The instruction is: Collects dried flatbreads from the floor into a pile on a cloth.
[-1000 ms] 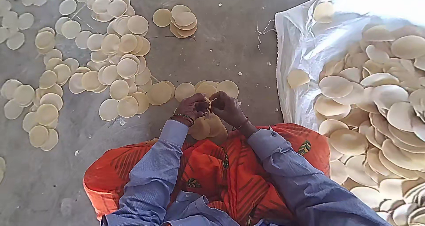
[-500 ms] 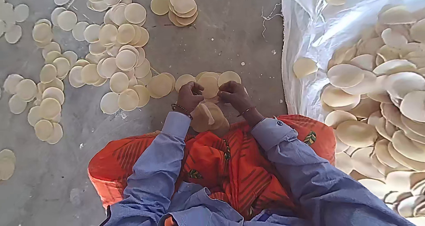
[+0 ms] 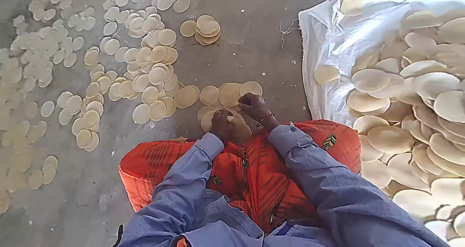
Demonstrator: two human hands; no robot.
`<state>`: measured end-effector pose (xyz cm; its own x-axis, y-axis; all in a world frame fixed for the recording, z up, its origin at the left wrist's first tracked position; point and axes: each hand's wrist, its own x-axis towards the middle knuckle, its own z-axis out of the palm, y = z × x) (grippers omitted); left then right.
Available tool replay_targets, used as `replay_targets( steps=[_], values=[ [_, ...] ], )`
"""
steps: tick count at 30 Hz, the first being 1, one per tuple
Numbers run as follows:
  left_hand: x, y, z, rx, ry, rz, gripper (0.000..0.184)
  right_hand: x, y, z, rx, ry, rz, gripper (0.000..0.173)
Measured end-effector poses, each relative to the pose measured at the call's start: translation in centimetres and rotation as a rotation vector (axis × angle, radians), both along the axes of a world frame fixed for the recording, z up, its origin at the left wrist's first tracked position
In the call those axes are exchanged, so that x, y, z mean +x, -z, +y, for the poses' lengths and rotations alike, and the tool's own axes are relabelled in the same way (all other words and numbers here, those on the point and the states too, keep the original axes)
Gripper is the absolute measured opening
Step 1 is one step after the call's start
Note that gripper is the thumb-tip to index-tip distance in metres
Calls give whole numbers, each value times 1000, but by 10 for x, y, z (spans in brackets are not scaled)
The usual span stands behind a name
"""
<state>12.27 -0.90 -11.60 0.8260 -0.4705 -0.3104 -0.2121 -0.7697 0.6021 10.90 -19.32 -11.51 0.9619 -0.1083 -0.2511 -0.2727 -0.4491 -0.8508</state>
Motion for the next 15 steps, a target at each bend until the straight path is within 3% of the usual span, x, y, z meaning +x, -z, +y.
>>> replay_targets(
  steps=[2, 6, 8, 11, 15],
  values=[
    [5, -2, 6, -156, -153, 54, 27, -3, -1, -4, 36, 48, 11, 23],
    [13, -11, 21, -676, -817, 383, 31, -7, 1, -12, 198, 152, 72, 27],
    [18, -14, 31, -872, -1008, 548, 30, -11, -3, -7, 313, 88, 104, 30],
    [15, -22, 36, -986, -970, 693, 33, -15, -6, 10, 342, -112, 57, 30],
    [5, -30, 29, -985, -779, 867, 53, -20, -4, 23, 285, -231, -3, 26]
  ],
)
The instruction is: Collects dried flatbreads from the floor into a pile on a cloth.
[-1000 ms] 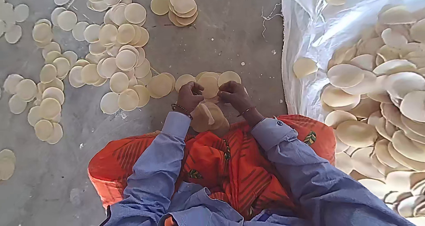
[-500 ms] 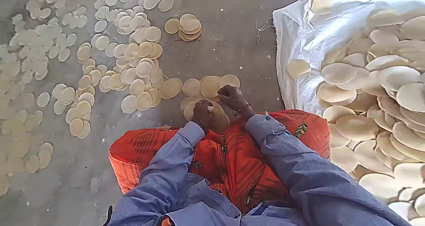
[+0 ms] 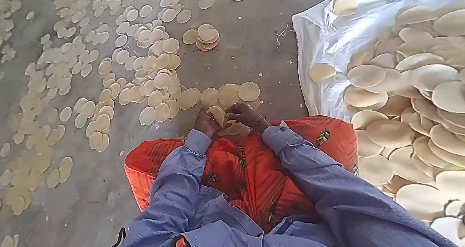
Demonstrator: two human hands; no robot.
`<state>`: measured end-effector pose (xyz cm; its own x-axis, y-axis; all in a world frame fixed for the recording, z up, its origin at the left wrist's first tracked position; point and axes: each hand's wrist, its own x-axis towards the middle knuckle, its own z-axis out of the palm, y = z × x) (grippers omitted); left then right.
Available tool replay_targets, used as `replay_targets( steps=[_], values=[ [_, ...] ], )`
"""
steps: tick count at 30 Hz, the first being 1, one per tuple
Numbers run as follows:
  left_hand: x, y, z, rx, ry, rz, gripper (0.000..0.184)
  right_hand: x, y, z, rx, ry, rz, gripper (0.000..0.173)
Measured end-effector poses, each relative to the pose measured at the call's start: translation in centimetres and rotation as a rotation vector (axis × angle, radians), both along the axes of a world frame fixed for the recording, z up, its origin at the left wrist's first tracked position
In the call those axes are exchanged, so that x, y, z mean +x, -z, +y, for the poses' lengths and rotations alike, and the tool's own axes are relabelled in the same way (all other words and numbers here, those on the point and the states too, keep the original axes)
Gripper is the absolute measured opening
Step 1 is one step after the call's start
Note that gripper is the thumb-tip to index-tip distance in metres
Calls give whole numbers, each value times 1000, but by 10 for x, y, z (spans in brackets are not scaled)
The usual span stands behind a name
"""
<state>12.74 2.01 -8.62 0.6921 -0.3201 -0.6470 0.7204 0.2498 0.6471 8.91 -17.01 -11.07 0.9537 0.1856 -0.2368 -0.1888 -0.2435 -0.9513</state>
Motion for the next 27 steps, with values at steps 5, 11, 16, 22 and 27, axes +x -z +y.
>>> replay_targets(
  steps=[5, 11, 16, 22, 27],
  values=[
    [-6, 9, -11, 109, 60, 9, 15, -1, 1, 1, 10, 3, -46, 25],
    [-18, -20, -24, 196, 77, 13, 26, -3, -1, 3, -86, -51, -121, 30],
    [-28, -22, -26, 172, -27, 28, 23, -3, -9, -3, 19, -20, 184, 20],
    [-22, 6, -20, 228, 63, 70, 27, 0, 0, -13, 21, 86, 28, 14],
    [-12, 5, -5, 590, 315, -210, 33, 4, -21, -28, -234, 428, -100, 26]
  ],
)
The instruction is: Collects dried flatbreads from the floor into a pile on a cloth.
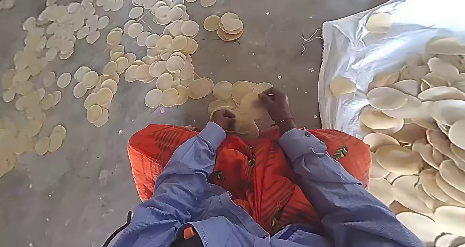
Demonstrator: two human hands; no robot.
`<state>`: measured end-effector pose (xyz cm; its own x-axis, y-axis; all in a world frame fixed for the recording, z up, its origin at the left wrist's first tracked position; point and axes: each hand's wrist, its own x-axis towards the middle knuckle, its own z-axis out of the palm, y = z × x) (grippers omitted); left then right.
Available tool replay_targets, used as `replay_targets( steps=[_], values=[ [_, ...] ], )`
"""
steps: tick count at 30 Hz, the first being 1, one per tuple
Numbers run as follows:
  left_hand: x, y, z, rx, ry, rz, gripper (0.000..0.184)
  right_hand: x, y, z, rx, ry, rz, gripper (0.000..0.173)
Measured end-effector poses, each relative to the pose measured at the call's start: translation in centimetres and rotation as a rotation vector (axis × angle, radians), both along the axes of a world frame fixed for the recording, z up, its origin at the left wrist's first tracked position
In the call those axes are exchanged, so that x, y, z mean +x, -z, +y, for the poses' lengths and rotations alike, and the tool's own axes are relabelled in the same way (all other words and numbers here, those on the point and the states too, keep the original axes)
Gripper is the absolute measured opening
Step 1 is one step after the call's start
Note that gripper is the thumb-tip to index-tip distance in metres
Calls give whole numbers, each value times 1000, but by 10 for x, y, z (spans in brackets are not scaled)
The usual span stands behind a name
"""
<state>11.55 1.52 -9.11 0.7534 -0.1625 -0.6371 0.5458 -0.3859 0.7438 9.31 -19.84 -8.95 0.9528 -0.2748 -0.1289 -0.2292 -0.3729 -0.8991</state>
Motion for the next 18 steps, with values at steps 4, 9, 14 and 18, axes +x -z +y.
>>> replay_targets(
  steps=[4, 9, 14, 18],
  values=[
    [27, 4, 28, 455, -182, -138, 43, 7, -6, -11, -199, 266, -190, 26],
    [34, 9, 15, 769, 201, -72, 112, -14, 0, 31, -553, -322, -84, 31],
    [41, 17, 9, 832, 242, -150, 111, -25, 17, 38, -399, -648, 54, 27],
    [43, 15, 8, 773, 252, -222, 90, -18, 23, 29, -373, -337, 12, 28]
  ],
)
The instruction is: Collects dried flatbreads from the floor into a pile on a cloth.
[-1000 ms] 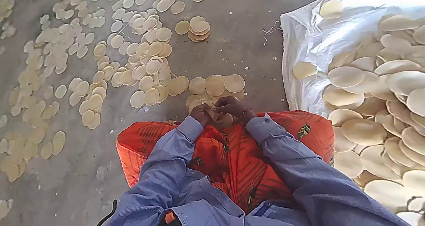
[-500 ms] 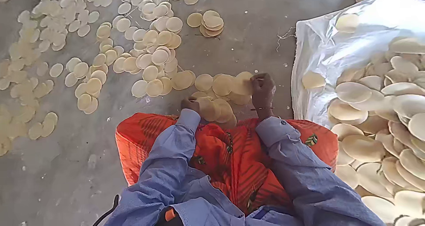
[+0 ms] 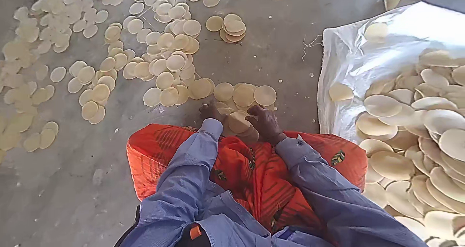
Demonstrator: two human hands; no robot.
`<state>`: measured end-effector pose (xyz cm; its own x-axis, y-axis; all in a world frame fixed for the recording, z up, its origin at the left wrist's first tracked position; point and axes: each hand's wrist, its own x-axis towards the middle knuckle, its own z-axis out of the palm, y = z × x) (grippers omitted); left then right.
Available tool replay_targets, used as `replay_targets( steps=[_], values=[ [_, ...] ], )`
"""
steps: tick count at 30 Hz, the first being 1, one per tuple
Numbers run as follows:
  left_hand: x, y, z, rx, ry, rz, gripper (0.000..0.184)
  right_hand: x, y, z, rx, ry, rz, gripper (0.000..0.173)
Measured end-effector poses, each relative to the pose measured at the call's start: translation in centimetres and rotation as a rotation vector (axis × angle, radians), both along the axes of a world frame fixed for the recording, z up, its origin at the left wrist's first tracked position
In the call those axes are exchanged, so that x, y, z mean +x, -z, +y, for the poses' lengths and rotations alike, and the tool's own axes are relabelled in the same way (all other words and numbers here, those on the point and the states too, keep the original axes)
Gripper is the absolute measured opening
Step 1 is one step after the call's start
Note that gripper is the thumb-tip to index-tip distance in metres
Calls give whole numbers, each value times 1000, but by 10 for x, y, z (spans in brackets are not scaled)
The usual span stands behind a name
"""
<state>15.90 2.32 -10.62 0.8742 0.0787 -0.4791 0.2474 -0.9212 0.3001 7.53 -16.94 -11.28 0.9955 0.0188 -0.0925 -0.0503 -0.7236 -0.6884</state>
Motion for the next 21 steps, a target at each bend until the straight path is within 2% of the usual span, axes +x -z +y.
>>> replay_targets(
  steps=[2, 4, 7, 12, 15, 21],
  values=[
    [3, 4, -3, -19, 130, -77, 62, 5, 6, 2, 0, 4, 21, 26],
    [8, 9, -7, 22, 257, -75, 47, 9, 11, 4, 6, 2, 40, 26],
    [11, 9, -15, 81, 347, -52, 39, 12, 14, 4, 15, 21, 87, 26],
    [13, 6, -26, 75, 339, 0, 34, 16, 13, -1, 73, 72, 92, 23],
    [15, -3, -23, -77, 229, -25, 30, 18, 11, -3, 139, 102, 79, 24],
    [18, -8, -1, -622, -9, -288, 19, 23, 8, -10, 289, 188, 30, 23]
  ],
)
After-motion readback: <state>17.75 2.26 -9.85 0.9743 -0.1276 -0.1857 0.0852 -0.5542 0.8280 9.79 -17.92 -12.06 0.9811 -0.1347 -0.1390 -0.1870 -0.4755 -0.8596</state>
